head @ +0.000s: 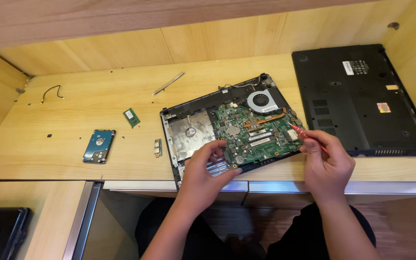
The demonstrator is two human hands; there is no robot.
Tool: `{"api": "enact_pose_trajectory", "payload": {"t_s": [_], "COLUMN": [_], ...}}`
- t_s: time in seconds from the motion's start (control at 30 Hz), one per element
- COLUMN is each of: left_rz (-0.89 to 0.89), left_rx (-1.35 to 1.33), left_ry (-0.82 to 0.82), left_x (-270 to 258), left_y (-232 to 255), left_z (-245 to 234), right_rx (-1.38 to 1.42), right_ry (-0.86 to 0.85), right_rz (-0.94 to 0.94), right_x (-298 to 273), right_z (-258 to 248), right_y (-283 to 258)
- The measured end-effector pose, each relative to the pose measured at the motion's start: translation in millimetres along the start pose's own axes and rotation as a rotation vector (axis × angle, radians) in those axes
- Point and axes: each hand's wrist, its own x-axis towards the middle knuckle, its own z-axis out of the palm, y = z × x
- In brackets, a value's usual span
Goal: The person uses a red screwdriver to unscrew and remove components from a disassembled laptop motherboard. They remove a small circuit board and place it on the desk next to a hard drive and RAM stick.
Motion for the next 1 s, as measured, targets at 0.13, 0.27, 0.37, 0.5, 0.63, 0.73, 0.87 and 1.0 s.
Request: {"api": "enact_pose_trajectory", "payload": {"t_s": [0.13, 0.27, 0.37, 0.5, 0.63, 0.73, 0.87, 1.0], "left_rz": [0.033, 0.17, 0.258, 0.387, 0.487, 0.467, 0.499, 0.517], "left_rx": [-0.078, 0.388, 0.587, 0.277, 0.262, 0.386, 0.403, 0.415], "left_ry": [0.055, 0.143, 0.264, 0.305, 0.296, 0.253, 0.276, 0.286], "left_x": [-2.7, -17.5, -28.2, -14.8, -11.2, -12.3, -8.1, -9.1], "left_y": [-0.9, 9.8, 8.3, -44.7, -68.6, -65.1, -72.1, -74.9], "left_z": [3.1, -20.2, -48.7, -62.2, -51.7, -51.4, -49.7, -47.0], "right_rx": [0.039, 0.178, 0.13, -0.063, -0.082, -0.218, -0.326, -0.362], "right_ry": [0.102, 0.14, 0.139, 0.051, -0.118, -0.136, -0.107, -0.09], "right_rz": [-0.105, -0.057, -0.114, -0.48, -0.637, -0.705, -0.717, -0.798], "right_x": [1.8, 0.1, 1.8, 6.2, -26.5, -43.8, -37.4, -37.8], "right_z": [1.0, 1.4, 0.5, 2.5, 54.6, 86.4, 99.7, 108.1], "right_y": [2.4, 4.7, -2.1, 11.0, -35.4, -51.9, -56.7, -61.0]}}
